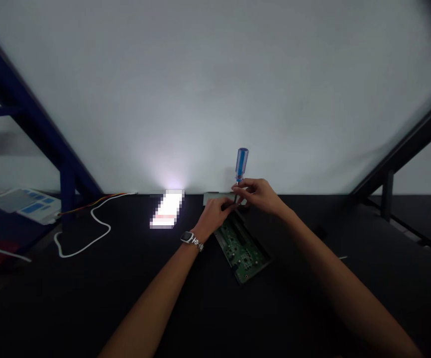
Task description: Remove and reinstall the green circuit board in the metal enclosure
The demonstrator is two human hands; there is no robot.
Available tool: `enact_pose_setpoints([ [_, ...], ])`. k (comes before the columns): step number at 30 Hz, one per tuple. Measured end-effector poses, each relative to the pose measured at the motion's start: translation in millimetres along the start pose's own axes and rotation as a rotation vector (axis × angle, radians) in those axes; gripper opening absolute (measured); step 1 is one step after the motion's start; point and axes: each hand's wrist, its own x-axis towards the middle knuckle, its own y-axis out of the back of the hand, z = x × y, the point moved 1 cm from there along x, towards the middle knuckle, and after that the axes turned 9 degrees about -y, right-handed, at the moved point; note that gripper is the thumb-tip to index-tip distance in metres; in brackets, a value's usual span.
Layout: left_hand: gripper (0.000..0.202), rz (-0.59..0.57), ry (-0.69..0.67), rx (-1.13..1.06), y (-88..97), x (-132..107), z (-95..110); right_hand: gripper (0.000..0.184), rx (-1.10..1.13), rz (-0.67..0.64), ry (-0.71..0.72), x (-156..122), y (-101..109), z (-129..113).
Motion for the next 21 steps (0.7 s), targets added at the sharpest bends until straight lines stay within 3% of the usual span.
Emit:
enact_pose_setpoints([
  [3,0.022,-0.015,-0.026,0.023,1.7,-2.3,0.8,0.034,0.118,-0.108,-0.008,-3.1,3.7,-4.7],
  [9,0.023,-0.067,-0.054,-0.02,-2.6,-3.0,-2.2,0.029,0.112,-0.049,-0.026,-2.3,2.1,1.9],
  [15,0.023,0.063,-0.021,-0.118,-8.4,-1.3,-0.1,0.031,0.046,0.138,0.025,-0.6,-3.0,6.5],
  [21,0.015,0.149,0.067,-0.066,-14.3,-0.8,2.5,0.038,0.011,0.267,0.015,-1.4,-11.7,5.9],
])
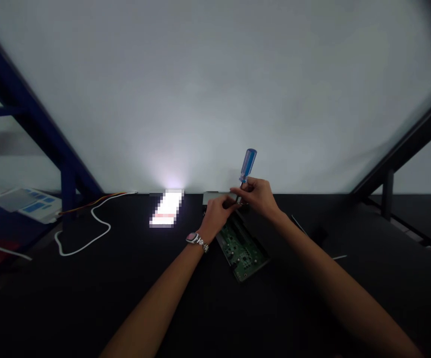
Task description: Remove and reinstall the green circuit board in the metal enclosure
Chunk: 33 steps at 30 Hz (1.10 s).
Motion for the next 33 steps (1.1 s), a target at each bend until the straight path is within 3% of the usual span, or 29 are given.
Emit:
enact_pose_setpoints([
  [2,0.014,-0.023,-0.004,-0.001,0.7,0.0,0.6,0.035,-0.019,-0.007,0.015,-0.3,0.7,-1.3],
  [5,0.015,-0.081,-0.036,-0.027,3.5,0.0,1.3,0.027,0.02,-0.161,-0.005,-0.5,4.5,-3.9],
  [7,0.018,-0.126,-0.066,-0.038,5.2,-0.3,1.4,0.032,0.104,-0.282,-0.042,-0.6,8.0,-5.1],
  [10,0.02,-0.165,-0.093,-0.022,6.5,-1.1,1.0,0.03,0.132,-0.342,-0.067,0.3,12.9,-5.3],
  [13,0.02,-0.136,-0.076,-0.073,5.6,-1.5,0.8,0.023,0.037,-0.28,-0.035,1.8,14.8,-4.2],
  [16,0.023,-0.071,-0.041,-0.123,2.8,-1.3,1.6,0.03,-0.02,-0.182,0.014,2.5,11.9,-2.3],
  [21,0.018,0.028,0.027,-0.027,-1.3,-1.5,3.8,0.038,-0.127,-0.016,0.054,1.3,1.4,-0.2],
  [24,0.016,0.02,0.028,-0.021,-1.2,-2.2,4.6,0.036,-0.143,0.031,0.058,-0.4,-0.7,-1.9],
  [28,0.016,-0.016,-0.021,-0.012,1.2,-3.0,5.2,0.024,-0.074,-0.14,0.063,-2.2,5.6,-5.8],
  [31,0.021,-0.066,-0.057,0.005,2.8,-3.1,6.4,0.03,0.008,-0.312,0.014,-2.3,11.7,-6.1],
  [33,0.023,-0.098,-0.089,0.013,3.5,-2.8,7.9,0.024,0.0,-0.315,0.008,-1.8,14.0,-5.3],
])
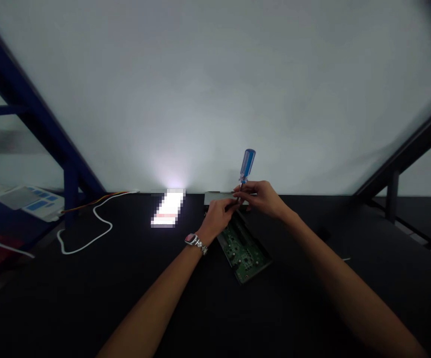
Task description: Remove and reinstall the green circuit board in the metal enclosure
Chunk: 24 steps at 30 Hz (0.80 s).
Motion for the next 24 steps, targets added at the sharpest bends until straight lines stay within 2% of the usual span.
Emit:
enact_pose_setpoints([
  [3,0.023,-0.026,-0.037,0.011,0.8,0.9,1.9,0.019,-0.072,0.09,0.054,0.9,-0.3,1.0],
  [9,0.022,-0.047,-0.008,0.02,1.6,1.1,-0.6,0.025,-0.08,0.175,0.056,3.3,-5.5,4.3],
  [15,0.022,-0.042,0.009,-0.03,-0.2,0.0,-6.2,0.037,0.206,0.101,0.004,4.1,-2.0,0.0],
  [18,0.022,-0.048,0.012,-0.025,1.0,0.3,-8.4,0.037,0.273,0.057,-0.016,5.1,0.3,-2.3],
  [21,0.025,-0.045,0.009,-0.001,9.4,-0.4,-12.6,0.038,0.3,0.049,-0.023,7.1,1.9,-2.1],
  [24,0.022,-0.071,0.001,0.115,23.5,-4.1,-18.8,0.04,0.324,0.048,-0.031,9.6,2.8,-1.6],
])
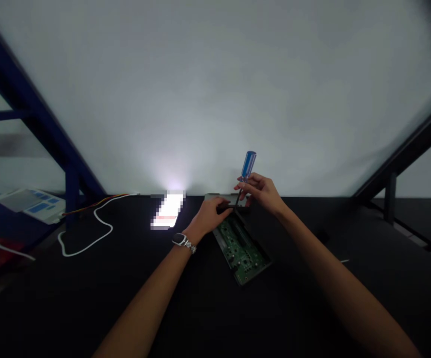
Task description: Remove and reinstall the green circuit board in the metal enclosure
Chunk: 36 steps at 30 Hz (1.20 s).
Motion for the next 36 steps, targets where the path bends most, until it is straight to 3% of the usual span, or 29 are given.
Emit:
enact_pose_setpoints([
  [5,0.011,-0.154,0.018,0.197,10.1,-8.8,-3.8,0.035,-0.011,-0.018,-0.001,2.4,-2.0,-2.1],
  [10,0.012,-0.152,0.049,0.32,6.1,-9.6,5.9,0.032,0.022,0.021,0.073,3.9,-6.6,-0.1],
  [19,0.012,-0.098,0.06,0.325,5.6,-13.2,8.9,0.04,0.034,0.165,0.086,0.5,-15.7,8.0],
  [24,0.014,-0.126,0.077,0.385,9.5,-17.6,15.4,0.032,-0.107,0.13,0.028,-8.6,-17.2,16.1],
  [28,0.016,-0.149,0.084,0.462,10.5,-20.1,19.8,0.032,-0.159,0.204,0.075,-13.4,-17.9,13.5],
  [33,0.015,-0.196,0.1,0.511,9.5,-22.0,25.6,0.033,-0.009,0.342,0.128,-18.6,-15.1,0.9],
  [36,0.013,-0.207,0.149,0.507,13.5,-28.7,34.2,0.036,0.128,0.38,0.103,-27.0,-6.9,6.4],
])
